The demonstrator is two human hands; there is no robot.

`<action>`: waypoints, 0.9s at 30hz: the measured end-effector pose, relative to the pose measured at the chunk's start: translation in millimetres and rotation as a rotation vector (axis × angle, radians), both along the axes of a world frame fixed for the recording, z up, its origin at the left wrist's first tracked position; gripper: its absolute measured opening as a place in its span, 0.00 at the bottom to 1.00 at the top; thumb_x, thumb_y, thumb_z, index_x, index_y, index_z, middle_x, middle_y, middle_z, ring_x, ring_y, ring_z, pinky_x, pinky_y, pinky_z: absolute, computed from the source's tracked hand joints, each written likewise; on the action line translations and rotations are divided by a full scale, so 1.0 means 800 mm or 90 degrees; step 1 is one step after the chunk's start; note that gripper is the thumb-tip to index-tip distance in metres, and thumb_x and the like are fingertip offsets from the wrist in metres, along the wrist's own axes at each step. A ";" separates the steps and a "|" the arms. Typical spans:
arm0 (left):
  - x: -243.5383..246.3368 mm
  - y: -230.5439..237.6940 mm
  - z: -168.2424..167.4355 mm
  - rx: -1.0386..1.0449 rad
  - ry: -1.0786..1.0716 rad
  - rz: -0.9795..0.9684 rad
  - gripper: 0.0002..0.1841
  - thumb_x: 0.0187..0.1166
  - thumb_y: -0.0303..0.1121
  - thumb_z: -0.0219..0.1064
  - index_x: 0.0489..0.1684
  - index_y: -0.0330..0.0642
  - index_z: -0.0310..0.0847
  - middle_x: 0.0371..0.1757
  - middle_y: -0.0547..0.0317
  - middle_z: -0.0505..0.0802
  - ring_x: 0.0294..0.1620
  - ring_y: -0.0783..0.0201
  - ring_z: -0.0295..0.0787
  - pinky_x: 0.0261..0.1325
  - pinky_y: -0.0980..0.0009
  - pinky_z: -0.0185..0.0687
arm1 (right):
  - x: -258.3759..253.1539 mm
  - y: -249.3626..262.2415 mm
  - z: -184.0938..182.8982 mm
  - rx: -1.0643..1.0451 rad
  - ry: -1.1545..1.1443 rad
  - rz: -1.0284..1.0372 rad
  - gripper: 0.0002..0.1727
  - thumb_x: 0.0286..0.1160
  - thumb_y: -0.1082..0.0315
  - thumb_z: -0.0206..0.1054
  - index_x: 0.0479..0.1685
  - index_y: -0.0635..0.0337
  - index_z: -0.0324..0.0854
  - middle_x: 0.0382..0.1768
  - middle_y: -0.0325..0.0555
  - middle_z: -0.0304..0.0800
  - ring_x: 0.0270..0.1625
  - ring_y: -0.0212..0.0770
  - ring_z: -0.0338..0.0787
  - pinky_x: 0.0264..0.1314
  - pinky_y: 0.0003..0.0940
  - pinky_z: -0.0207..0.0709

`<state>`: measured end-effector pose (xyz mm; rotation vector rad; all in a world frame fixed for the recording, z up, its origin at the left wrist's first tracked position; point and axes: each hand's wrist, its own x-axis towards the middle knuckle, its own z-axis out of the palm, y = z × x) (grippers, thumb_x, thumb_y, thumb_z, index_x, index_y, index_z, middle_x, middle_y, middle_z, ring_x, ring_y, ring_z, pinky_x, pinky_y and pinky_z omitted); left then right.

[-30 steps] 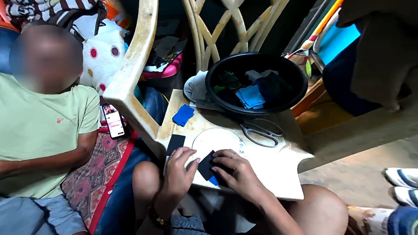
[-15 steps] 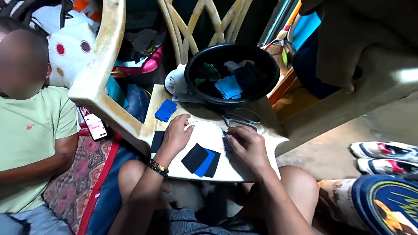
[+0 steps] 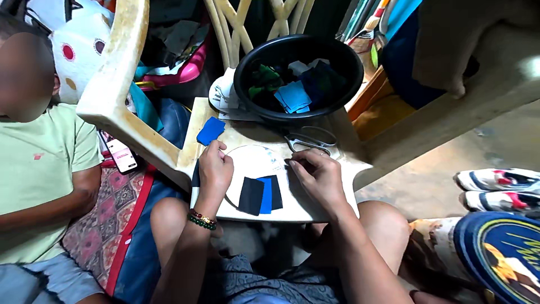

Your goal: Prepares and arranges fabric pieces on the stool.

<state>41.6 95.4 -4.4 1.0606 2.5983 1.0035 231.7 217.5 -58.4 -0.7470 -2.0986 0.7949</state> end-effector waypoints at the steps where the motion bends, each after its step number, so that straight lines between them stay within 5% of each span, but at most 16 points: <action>1: 0.002 -0.003 -0.003 0.012 0.013 0.014 0.12 0.76 0.19 0.65 0.56 0.30 0.82 0.40 0.45 0.88 0.36 0.54 0.85 0.42 0.56 0.83 | 0.000 0.000 0.000 0.002 0.001 -0.001 0.09 0.71 0.73 0.68 0.43 0.68 0.91 0.40 0.55 0.91 0.37 0.44 0.88 0.44 0.40 0.82; 7: 0.018 -0.006 -0.028 0.136 0.042 0.074 0.09 0.74 0.19 0.64 0.48 0.29 0.84 0.37 0.47 0.88 0.30 0.61 0.81 0.36 0.65 0.78 | -0.006 -0.003 -0.008 0.116 0.118 0.016 0.09 0.69 0.72 0.69 0.38 0.69 0.92 0.42 0.57 0.93 0.47 0.48 0.92 0.54 0.44 0.84; 12: 0.022 -0.003 -0.026 0.169 0.032 0.044 0.11 0.73 0.18 0.63 0.49 0.22 0.84 0.46 0.33 0.90 0.44 0.45 0.89 0.49 0.51 0.85 | -0.013 -0.017 0.004 0.134 0.178 0.160 0.09 0.69 0.72 0.67 0.37 0.66 0.93 0.41 0.52 0.96 0.51 0.44 0.93 0.63 0.37 0.82; 18: 0.025 -0.004 -0.030 0.194 0.042 0.055 0.10 0.72 0.17 0.64 0.48 0.21 0.84 0.43 0.32 0.89 0.41 0.42 0.88 0.47 0.47 0.84 | -0.022 -0.028 -0.001 0.157 0.159 0.269 0.07 0.65 0.74 0.70 0.35 0.68 0.93 0.41 0.53 0.96 0.50 0.48 0.93 0.62 0.36 0.82; 22: 0.035 -0.024 -0.021 0.209 0.092 0.000 0.14 0.70 0.22 0.70 0.51 0.21 0.85 0.60 0.21 0.84 0.60 0.28 0.83 0.60 0.39 0.80 | -0.022 -0.027 -0.001 0.153 0.149 0.282 0.06 0.62 0.77 0.72 0.34 0.70 0.93 0.40 0.56 0.96 0.49 0.51 0.93 0.62 0.39 0.82; 27: 0.050 -0.053 -0.033 0.259 0.177 -0.251 0.07 0.65 0.25 0.72 0.30 0.26 0.91 0.41 0.35 0.94 0.48 0.36 0.92 0.55 0.46 0.85 | -0.022 -0.032 -0.001 0.137 0.111 0.306 0.06 0.59 0.80 0.73 0.35 0.72 0.93 0.39 0.59 0.96 0.50 0.56 0.93 0.62 0.42 0.82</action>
